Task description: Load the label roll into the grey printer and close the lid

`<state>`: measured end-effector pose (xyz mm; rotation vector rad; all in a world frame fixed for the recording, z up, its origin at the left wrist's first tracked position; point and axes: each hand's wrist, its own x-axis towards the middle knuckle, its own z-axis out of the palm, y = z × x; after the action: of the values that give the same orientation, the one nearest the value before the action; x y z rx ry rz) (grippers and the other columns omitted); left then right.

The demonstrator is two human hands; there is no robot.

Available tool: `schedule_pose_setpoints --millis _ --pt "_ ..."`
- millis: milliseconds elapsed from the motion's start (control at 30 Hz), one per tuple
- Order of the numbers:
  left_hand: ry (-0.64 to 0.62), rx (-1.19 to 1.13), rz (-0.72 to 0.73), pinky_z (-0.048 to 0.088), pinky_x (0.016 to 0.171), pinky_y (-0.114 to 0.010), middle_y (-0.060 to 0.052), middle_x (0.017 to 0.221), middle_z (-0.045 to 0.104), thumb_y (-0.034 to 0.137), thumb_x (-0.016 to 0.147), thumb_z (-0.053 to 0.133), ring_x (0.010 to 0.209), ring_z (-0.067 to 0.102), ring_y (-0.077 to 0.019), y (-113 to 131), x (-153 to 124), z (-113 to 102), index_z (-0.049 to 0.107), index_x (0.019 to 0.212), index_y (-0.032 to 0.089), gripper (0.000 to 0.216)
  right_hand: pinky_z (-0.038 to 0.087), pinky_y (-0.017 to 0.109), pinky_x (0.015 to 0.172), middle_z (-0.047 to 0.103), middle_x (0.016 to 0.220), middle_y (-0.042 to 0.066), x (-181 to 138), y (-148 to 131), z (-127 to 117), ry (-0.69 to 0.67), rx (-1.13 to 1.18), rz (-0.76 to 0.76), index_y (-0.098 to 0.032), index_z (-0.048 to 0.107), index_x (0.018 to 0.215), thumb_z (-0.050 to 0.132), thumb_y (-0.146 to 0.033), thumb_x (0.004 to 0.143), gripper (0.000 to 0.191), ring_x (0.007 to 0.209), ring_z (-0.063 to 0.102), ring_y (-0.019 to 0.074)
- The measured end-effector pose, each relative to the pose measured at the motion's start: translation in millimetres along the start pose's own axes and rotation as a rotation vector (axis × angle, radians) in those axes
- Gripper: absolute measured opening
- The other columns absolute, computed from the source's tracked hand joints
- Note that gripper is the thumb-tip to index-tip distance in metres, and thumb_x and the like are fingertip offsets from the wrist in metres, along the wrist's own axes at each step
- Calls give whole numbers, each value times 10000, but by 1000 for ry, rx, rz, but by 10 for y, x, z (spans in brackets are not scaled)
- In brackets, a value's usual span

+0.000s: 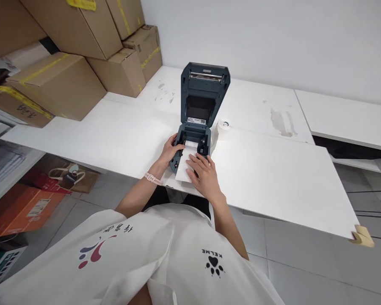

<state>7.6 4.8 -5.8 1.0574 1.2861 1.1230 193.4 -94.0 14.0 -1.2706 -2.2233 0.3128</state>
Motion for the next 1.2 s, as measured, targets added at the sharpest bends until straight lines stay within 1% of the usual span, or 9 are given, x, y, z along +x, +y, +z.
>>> schedule_pose_setpoints --millis 167,300,533,700,833,933,1000,1067,1200 --pt "-4 6 1 539 1017 -350 -98 1555 545 272 730 697 1347 590 -271 -8 -3 -14 505 1461 255 756 269 676 1237 558 1565 88 -75 18 24 -43 -48 -72 -314 585 1440 694 -565 908 599 1511 440 386" --pt "-9 -11 2 528 1039 -363 -116 1548 551 272 723 700 1353 580 -278 -22 15 -18 495 1475 224 781 304 658 1223 684 1426 25 -87 24 86 55 -13 -38 -373 679 1312 558 -369 1022 314 1414 572 317" --pt "-13 3 -9 506 1081 -380 -109 1575 525 275 731 712 1396 549 -285 25 -7 -14 482 1498 222 803 404 628 1198 746 1321 2 -143 39 57 148 143 33 -382 753 1192 505 -329 1032 300 1329 652 276" --pt "-2 -20 -5 502 1091 -377 -106 1551 549 246 719 721 1384 562 -276 12 -1 -8 505 1478 221 790 390 635 1211 732 1346 2 -187 93 36 126 175 24 -387 747 1214 515 -323 1018 311 1360 630 282" --pt "-11 -9 -18 497 1103 -390 -99 1572 532 284 728 755 1407 543 -291 42 14 -20 498 1488 239 803 359 652 1227 707 1392 38 -198 120 24 95 208 -16 -352 744 1223 630 -391 963 287 1387 602 323" --pt "-32 38 -23 508 1088 -415 -118 1580 521 346 759 769 1396 550 -312 105 -61 -32 487 1496 242 795 274 682 1266 652 1468 29 -209 103 -83 -24 261 5 -374 732 1241 738 -488 889 369 1450 532 356" --pt "-77 95 3 498 1106 -441 -124 1581 521 412 780 778 1411 537 -330 128 -203 -40 474 1506 253 803 300 659 1268 662 1458 15 -185 106 -221 -90 346 21 -393 725 1250 744 -528 877 396 1449 533 352" --pt "-133 132 51 465 1154 -464 -113 1605 496 475 768 806 1465 485 -347 108 -411 -56 419 1546 279 891 395 594 1235 682 1434 27 -74 159 -393 -15 428 75 -379 699 1305 692 -531 919 415 1414 573 329" --pt "-98 181 -46 432 1193 -490 -94 1715 324 564 685 871 1588 283 -406 -19 -840 -135 304 1612 341 1110 420 550 1210 553 1561 72 610 460 -719 390 344 143 -310 533 1500 501 -609 1006 578 1489 484 318"
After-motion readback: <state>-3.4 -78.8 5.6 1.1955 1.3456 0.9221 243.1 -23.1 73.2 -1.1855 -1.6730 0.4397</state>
